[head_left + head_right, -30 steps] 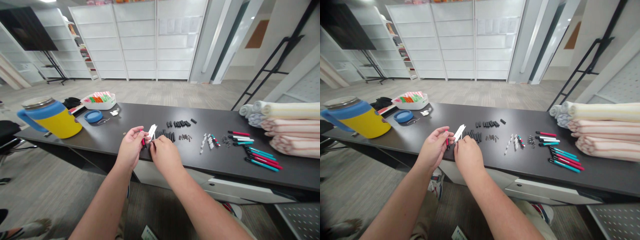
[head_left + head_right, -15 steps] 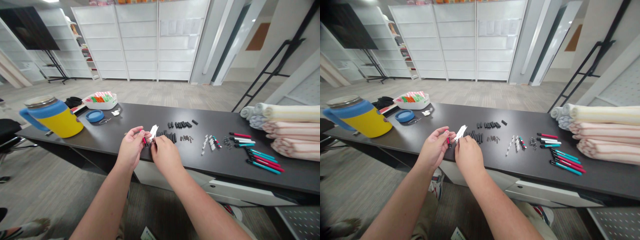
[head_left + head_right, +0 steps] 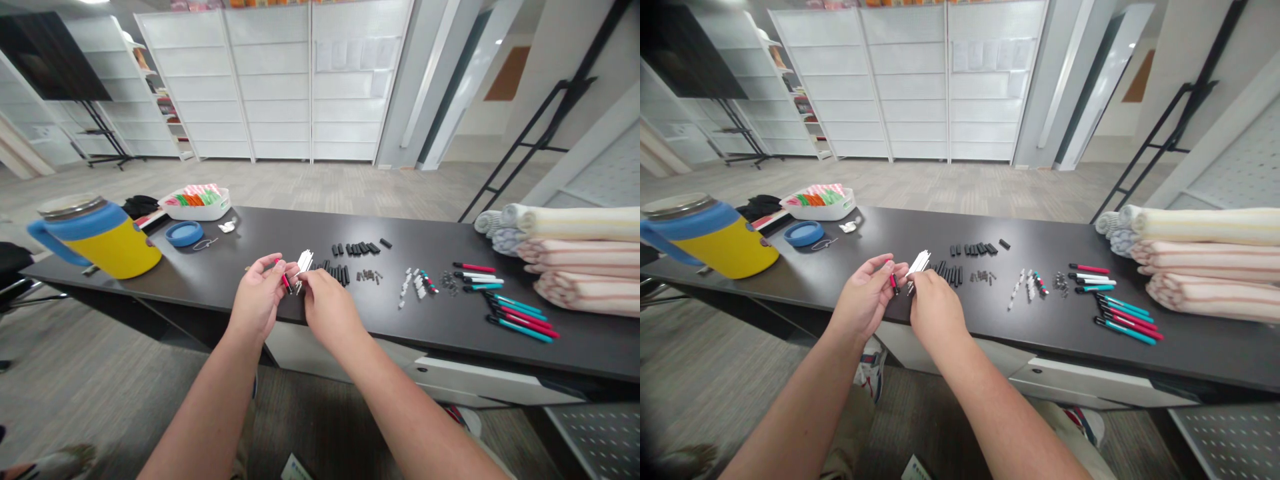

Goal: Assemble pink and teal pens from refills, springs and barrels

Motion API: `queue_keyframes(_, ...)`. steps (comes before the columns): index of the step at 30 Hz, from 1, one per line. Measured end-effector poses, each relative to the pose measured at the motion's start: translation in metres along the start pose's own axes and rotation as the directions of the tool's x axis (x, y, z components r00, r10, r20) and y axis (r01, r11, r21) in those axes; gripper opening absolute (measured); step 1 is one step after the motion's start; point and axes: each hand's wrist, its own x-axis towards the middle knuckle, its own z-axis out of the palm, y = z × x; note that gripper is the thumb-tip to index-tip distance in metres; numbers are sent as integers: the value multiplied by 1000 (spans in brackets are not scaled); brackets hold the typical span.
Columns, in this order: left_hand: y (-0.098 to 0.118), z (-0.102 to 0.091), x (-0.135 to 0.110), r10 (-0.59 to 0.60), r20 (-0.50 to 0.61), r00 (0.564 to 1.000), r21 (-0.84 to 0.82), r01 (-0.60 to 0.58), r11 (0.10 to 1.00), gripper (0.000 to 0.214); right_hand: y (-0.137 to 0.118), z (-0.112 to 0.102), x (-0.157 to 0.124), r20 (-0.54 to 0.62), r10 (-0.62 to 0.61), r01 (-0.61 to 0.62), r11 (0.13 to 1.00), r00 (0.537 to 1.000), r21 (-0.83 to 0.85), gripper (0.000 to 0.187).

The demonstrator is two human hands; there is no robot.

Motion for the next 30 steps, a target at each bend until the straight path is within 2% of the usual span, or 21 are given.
queue_keyframes(4, -3, 9, -4, -11, 5, 1000, -65, 11, 998, 34, 2, -9, -8, -38, -6, 15, 971, 999, 239, 40)
queue_keyframes(6, -7, 19, -9, -26, 36, 999, -70, 28, 997, 36, 3, -15, -12, -57, 17, 1, 955, 998, 297, 38)
queue_keyframes(10, -19, 43, -23, -50, 134, 990, -28, 54, 998, 41, 9, -32, -19, -179, 24, 25, 964, 984, 265, 13)
queue_keyframes(13, -29, 57, -29, -43, 193, 980, 16, 41, 999, 38, 19, -50, -26, -257, 50, 13, 971, 965, 240, 14)
queue_keyframes(16, -37, 66, -31, -53, 296, 954, 183, -2, 983, 31, 33, -69, -34, -307, 92, -29, 978, 947, 206, 16)
queue_keyframes(18, -39, 69, -31, -53, 384, 922, 353, -93, 931, 24, 43, -80, -39, -312, 103, -51, 984, 945, 169, 17)
queue_keyframes(20, -39, 71, -32, -34, 464, 885, 504, -232, 832, 18, 53, -87, -43, -293, 93, -61, 991, 951, 116, 17)
queue_keyframes(23, -36, 73, -35, -20, 558, 830, 608, -393, 690, 17, 62, -90, -45, -248, 63, -58, 998, 967, 31, 15)
queue_keyframes(25, -35, 74, -36, -28, 582, 812, 634, -433, 641, 18, 64, -89, -44, -220, 55, -56, 998, 974, 0, 14)
queue_keyframes(30, -37, 75, -36, -16, 580, 814, 684, -477, 552, 21, 62, -84, -38, -194, 71, -72, 997, 978, 1, 12)
